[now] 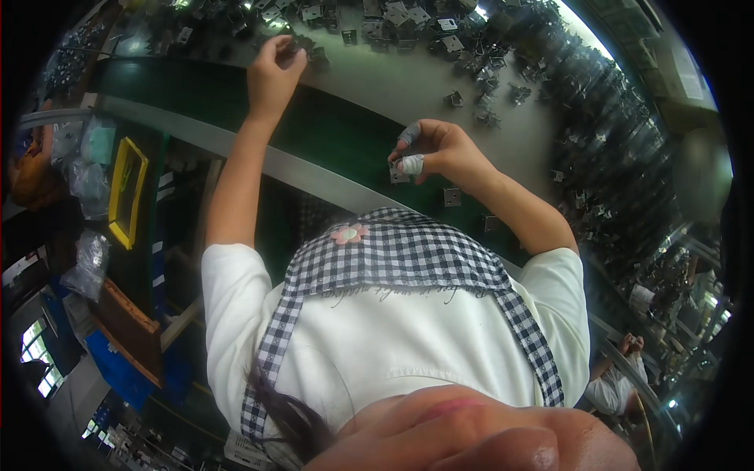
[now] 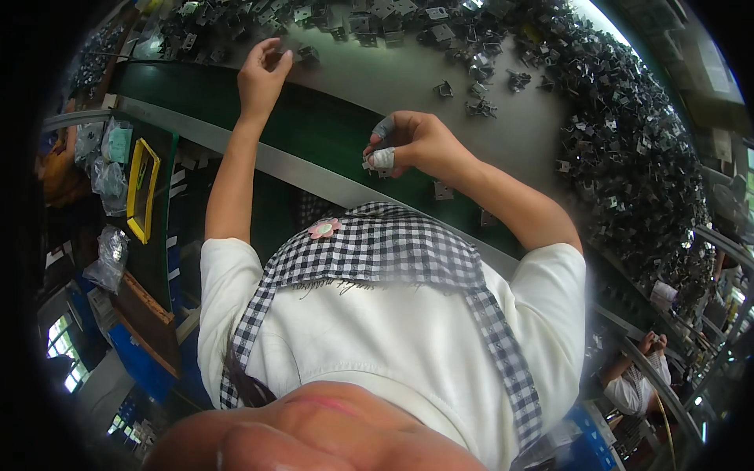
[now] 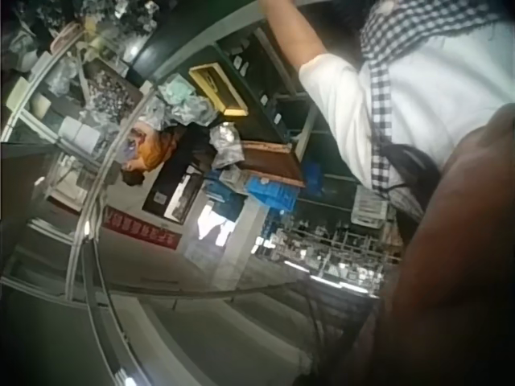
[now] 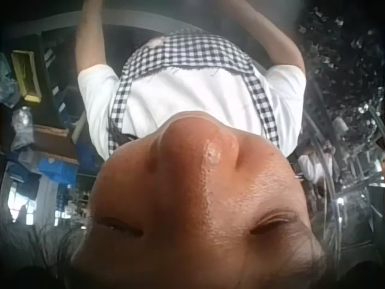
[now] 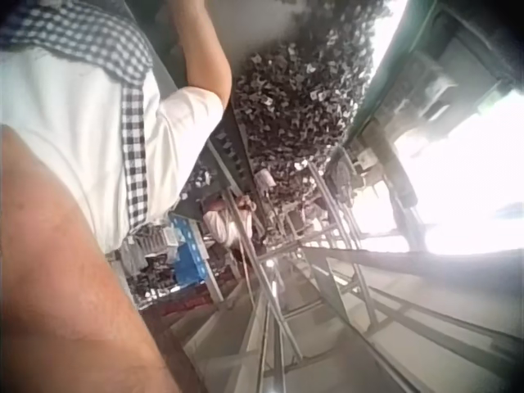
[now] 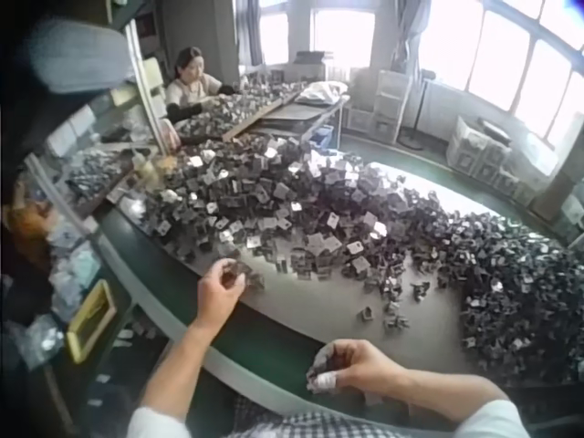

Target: Manually assembling or inspecting small metal components at a factory workbench.

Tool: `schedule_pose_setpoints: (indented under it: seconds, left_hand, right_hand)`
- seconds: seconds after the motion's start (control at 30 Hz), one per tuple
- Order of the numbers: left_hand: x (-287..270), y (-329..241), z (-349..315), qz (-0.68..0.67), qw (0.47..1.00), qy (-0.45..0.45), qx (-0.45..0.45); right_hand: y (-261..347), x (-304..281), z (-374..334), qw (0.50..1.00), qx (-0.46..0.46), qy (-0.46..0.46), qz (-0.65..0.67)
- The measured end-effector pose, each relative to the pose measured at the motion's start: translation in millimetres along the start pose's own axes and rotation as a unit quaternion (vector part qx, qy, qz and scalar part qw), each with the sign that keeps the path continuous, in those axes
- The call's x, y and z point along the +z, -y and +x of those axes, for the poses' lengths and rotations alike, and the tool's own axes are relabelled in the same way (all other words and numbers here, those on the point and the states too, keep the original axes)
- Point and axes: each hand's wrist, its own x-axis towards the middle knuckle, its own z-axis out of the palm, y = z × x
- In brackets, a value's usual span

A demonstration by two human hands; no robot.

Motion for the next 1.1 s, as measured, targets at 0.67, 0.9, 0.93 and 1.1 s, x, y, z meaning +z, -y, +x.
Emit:
schedule_pose_setpoints:
  seconds: [0.67,0.9,0.93,1.1]
  left_hand:
    - [-10,-120,-88,-0.280,0.943,0.163,0.073]
    - [-12,-121,-86,-0.186,0.963,0.118,0.154]
    - [-12,-121,-83,-0.159,0.962,0.135,0.175]
    - [-3,-106,-87,-0.325,0.912,0.246,0.030]
  right_hand:
    - [-5,4,15,0.980,-0.035,-0.022,0.194]
    - [-8,10,16,0.986,-0.052,-0.103,0.119]
    - [-9,11,16,0.986,-0.054,-0.106,0.118]
    - [-22,6,13,0.994,-0.001,-0.011,0.112]
